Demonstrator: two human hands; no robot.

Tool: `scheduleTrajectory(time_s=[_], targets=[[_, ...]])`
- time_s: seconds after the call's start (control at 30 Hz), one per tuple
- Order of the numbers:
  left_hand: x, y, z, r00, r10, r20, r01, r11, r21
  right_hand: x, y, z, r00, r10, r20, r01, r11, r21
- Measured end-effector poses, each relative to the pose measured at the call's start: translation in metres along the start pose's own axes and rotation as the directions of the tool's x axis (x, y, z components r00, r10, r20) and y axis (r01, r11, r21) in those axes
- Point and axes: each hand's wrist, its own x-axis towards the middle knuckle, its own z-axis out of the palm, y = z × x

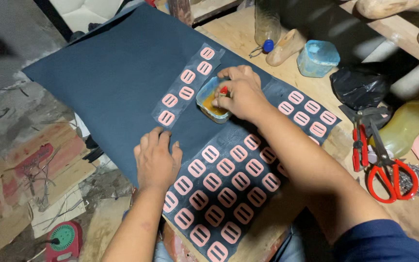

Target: The person applies a yellow adhesive to multiple pink shoe insoles laid out on a dark sheet using a small brush. They repeatedly dip the brush into a container and spread the glue over each insole in a systematic manner.

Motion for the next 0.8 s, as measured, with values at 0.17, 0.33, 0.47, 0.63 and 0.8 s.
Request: scheduleTrajectory(time_s=[0.17, 0.33, 0.47, 0.63, 0.8], targets=[[-0.001, -0.002, -0.001, 0.998, -0.034, 0.048, 0.034, 0.999, -0.012, -0.017, 0.007, -0.027, 0.991, -0.025, -0.132, 0.031, 0.998, 0.046], [-0.002, -0.005, 0.001, 1.000, 0.021, 0.006, -0.021, 1.000, 0.006, -0.081, 0.043, -0.092, 0.877, 0.477, 0.056, -0.480, 0.864, 0.154], [-0.004, -0.006, 0.002, 1.000, 0.023, -0.001, -0.023, 1.000, 0.016, -0.127, 0.082, -0.123, 0.740, 0.651, -0.170, -0.620, 0.758, 0.204], [-0.003, -0.005, 0.001, 1.000, 0.011, 0.001, -0.011, 1.000, 0.015, -0.162, 0.102, -0.093, 0.773, 0.627, -0.098, -0.577, 0.758, 0.303], [-0.001, -0.006, 0.002, 0.999, 0.033, 0.006, -0.033, 0.999, 0.041, -0.162, 0.109, -0.089, 0.657, 0.754, 0.016, -0.730, 0.631, 0.262]])
